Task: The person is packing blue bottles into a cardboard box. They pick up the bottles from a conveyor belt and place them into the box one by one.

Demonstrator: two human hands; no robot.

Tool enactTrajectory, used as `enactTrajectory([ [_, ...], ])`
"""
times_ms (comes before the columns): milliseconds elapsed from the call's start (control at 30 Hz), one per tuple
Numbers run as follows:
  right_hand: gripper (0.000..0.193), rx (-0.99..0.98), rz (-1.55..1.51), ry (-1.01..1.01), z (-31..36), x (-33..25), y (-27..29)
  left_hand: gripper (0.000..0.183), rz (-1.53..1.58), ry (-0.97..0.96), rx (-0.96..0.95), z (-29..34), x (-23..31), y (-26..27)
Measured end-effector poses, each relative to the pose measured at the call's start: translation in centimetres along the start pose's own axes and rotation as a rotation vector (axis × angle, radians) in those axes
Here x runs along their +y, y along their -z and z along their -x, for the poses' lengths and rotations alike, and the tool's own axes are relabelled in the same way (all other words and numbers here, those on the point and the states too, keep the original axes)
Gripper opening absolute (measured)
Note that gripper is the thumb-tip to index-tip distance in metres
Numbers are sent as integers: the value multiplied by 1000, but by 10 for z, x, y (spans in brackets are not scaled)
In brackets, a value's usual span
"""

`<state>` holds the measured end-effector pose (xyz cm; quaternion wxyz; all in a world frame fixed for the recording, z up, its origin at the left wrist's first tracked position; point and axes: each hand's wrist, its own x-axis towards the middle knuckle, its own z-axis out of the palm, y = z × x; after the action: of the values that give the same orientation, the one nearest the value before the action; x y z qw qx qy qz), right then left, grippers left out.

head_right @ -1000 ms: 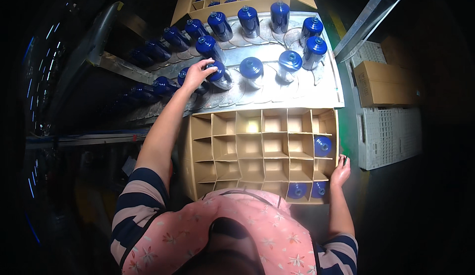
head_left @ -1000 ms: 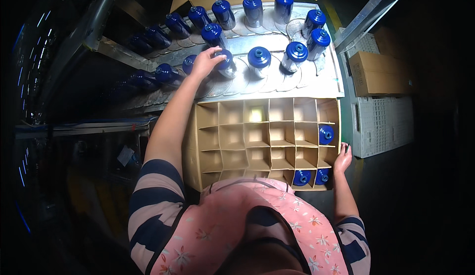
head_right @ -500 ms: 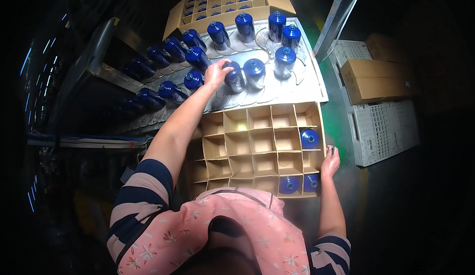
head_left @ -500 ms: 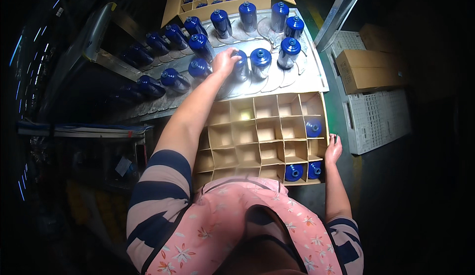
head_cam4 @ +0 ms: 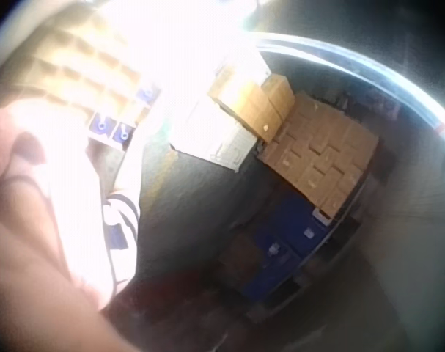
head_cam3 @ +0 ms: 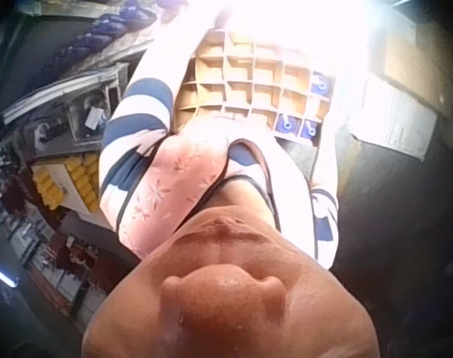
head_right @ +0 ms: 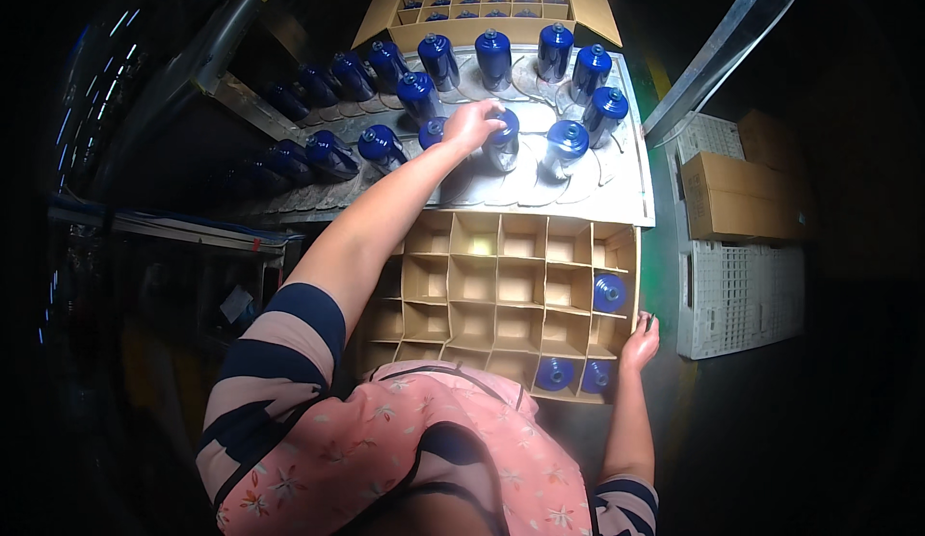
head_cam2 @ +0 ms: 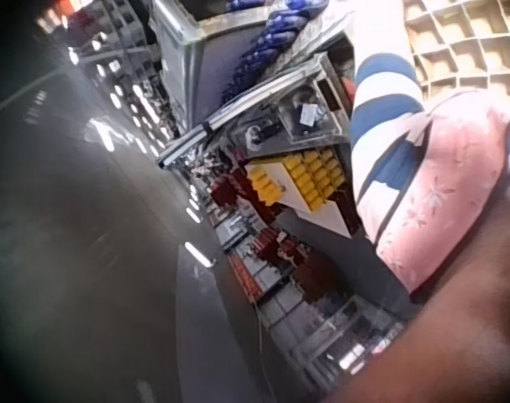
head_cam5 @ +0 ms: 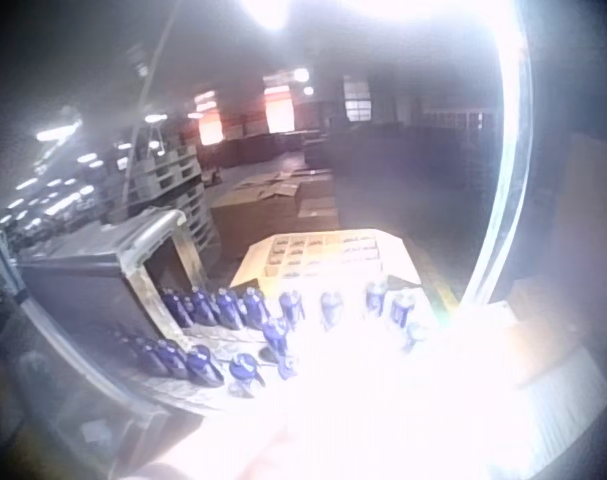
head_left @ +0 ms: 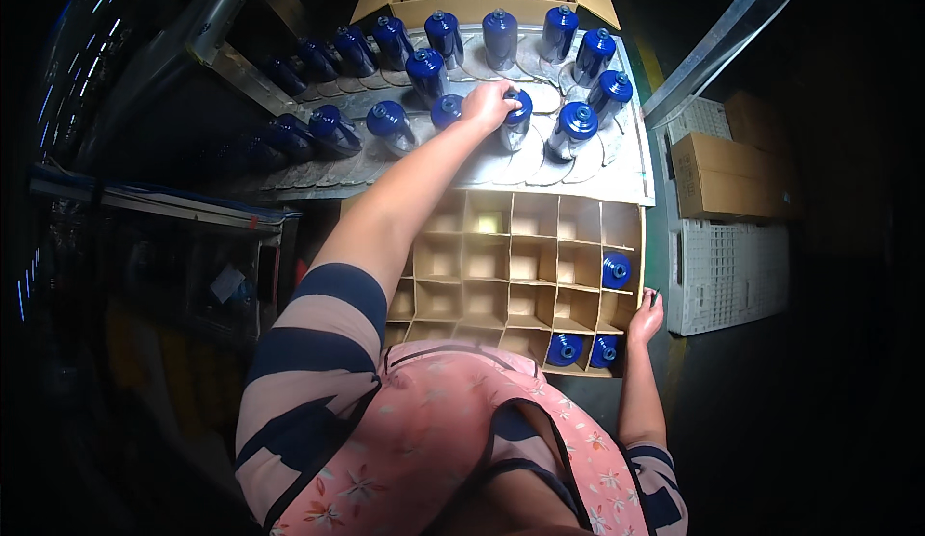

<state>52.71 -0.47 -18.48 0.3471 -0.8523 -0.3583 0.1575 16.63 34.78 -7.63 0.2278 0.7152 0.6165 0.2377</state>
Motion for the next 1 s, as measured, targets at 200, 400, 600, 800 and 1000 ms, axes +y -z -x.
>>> enactTrajectory([
  [200,25,-34,13,-22,-1,2,-3,41,63,-87,-2,20,5,-11],
  [400,28,-11,-22,46,-5,3,4,33,383,-265,252,79,-49,43],
  [600,28,-34,1,35,-1,3,5,33,-30,166,539,89,-185,192],
  [800,26,12,44,50,11,-8,-6,44,-33,114,306,68,-228,157],
  [1000,22,73,97,-7,13,-15,-19,38,76,71,310,51,-223,128],
])
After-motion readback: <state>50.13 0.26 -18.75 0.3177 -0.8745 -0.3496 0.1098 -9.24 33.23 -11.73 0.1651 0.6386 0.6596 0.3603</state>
